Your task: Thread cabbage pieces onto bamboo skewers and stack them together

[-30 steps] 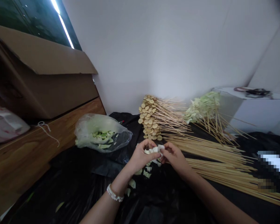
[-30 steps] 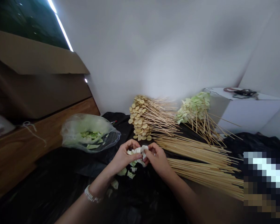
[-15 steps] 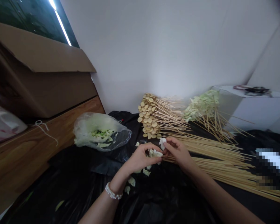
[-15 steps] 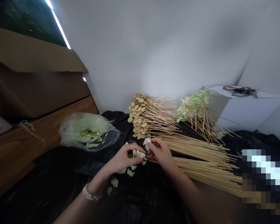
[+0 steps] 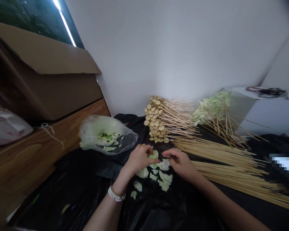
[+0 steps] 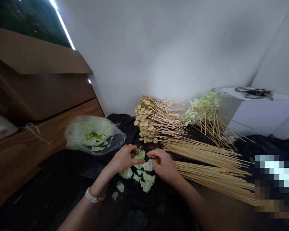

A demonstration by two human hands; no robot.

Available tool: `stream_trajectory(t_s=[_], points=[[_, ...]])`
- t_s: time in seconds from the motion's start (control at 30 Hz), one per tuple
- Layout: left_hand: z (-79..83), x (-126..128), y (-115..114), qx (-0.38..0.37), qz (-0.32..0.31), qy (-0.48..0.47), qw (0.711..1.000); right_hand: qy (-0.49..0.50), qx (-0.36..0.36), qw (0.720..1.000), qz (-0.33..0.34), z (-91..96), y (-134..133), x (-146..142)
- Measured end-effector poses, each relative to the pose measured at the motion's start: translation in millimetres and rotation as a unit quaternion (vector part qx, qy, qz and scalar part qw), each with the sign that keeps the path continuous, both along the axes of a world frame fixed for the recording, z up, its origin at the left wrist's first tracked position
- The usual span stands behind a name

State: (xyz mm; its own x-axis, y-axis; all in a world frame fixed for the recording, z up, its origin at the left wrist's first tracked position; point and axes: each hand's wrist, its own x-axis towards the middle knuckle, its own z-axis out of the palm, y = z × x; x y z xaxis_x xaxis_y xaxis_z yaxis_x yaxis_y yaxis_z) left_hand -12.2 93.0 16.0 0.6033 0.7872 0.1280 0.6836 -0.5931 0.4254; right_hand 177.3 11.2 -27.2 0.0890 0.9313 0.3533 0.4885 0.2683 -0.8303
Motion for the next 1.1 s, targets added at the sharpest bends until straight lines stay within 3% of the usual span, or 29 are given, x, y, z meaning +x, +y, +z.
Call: stream_trajectory(t_s=[0.3,0.5,0.63,0.73,0.9,1.1], points=[[9.2,-16,6,-0.065,-0.137,0.019,0.988,-0.058,-0.007,0.998,0.002,2.4,-2,-2],[6.7,-16,9,-0.046,-0.133,-0.05,0.989,-0.051,-0.001,0.999,0.003,2.7,-2,-2],[12.6,-12,8,-0.058,-0.067,-0.17,0.981,-0.03,-0.006,0.999,0.011,2.3,-3,-4],[14.8,-4,6,-0.151,-0.032,-0.296,0.942,-0.021,-0.01,1.0,0.008,4.6,-4,-5],[8.5,15,-5,-0.317,-0.022,-0.444,0.838,0.034,-0.017,0.999,-0.006,12.7,-7,-8],[4.4,25,-18,-0.389,-0.04,-0.448,0.804,0.112,-0.049,0.992,0.019,12.2,-7,-10]])
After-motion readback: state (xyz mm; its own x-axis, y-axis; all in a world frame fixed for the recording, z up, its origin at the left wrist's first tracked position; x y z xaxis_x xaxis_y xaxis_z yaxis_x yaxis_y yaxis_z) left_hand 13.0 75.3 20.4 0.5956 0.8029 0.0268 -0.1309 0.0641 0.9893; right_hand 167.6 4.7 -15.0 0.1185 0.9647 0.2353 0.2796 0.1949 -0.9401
